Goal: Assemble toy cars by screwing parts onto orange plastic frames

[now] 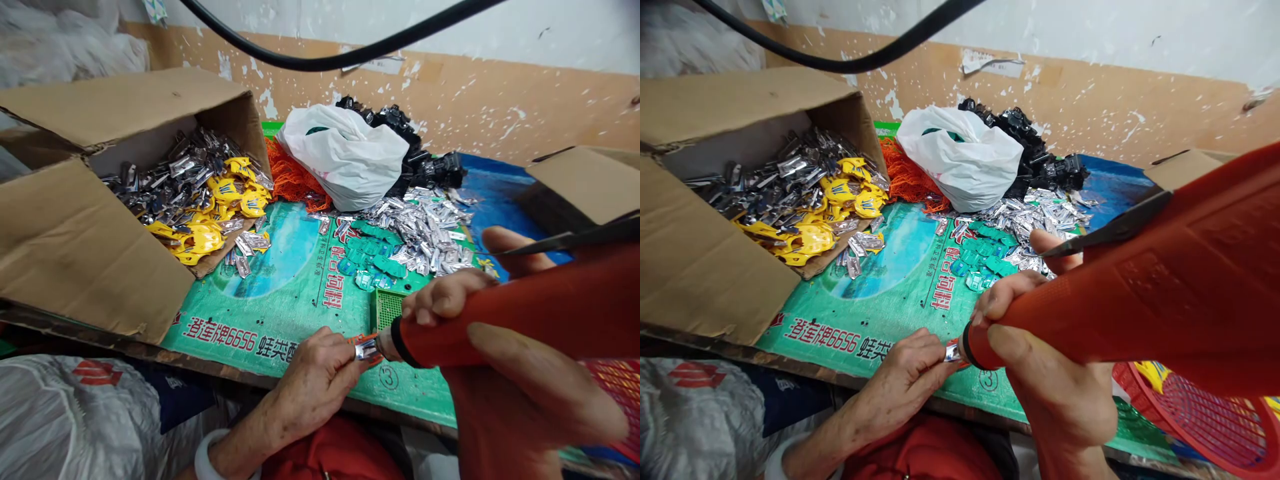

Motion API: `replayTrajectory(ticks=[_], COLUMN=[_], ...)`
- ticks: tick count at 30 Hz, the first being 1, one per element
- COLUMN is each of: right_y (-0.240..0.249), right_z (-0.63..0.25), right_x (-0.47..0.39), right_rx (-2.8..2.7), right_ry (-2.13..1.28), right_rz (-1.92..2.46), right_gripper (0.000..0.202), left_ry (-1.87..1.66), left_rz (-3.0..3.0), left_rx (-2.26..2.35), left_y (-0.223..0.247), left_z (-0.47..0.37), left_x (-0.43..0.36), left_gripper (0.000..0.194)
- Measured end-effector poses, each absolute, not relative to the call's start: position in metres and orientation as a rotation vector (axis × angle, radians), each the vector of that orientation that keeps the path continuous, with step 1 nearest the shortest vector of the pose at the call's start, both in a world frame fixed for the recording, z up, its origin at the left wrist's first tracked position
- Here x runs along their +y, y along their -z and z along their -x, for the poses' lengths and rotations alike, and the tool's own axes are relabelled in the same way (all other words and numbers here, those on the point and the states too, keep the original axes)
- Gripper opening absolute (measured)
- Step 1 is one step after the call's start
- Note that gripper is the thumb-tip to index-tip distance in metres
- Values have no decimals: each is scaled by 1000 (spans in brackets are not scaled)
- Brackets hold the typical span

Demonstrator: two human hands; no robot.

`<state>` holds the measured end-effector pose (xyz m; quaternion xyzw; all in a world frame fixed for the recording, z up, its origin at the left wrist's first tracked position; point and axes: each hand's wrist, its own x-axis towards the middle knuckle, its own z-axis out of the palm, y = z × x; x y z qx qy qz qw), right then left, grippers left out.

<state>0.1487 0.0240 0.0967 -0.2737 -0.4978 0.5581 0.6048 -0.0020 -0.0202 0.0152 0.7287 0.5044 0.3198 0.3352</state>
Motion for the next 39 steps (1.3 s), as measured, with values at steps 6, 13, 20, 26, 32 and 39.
replayTrajectory(ticks=[6,13,20,26,32,39], right_y=[-96,-98,-100,-103,-101,-97], right_z=[-151,-151,-149,-144,-143,-144], right_x=[22,20,20,17,15,18], right_rx=[-1144,-1141,-1173,-1211,-1285,-1334], right_ry=[-1289,-1290,-1275,-1273,-1270,-1281], right_rz=[633,624,648,699,721,682], right_gripper=[60,60,54,49,49,52], left_ry=[-838,-898,-1077,-1147,-1165,-1120], left_rz=[-1924,-1985,-2067,-2090,-2082,-2076], left_rx=[1323,1293,1244,1246,1216,1201], left_y=[-18,-13,-2,5,8,10], left_z=[1,-1,-5,-8,-9,-5], left_x=[-22,-21,-23,-24,-25,-25], left_gripper=[31,31,30,31,27,30])
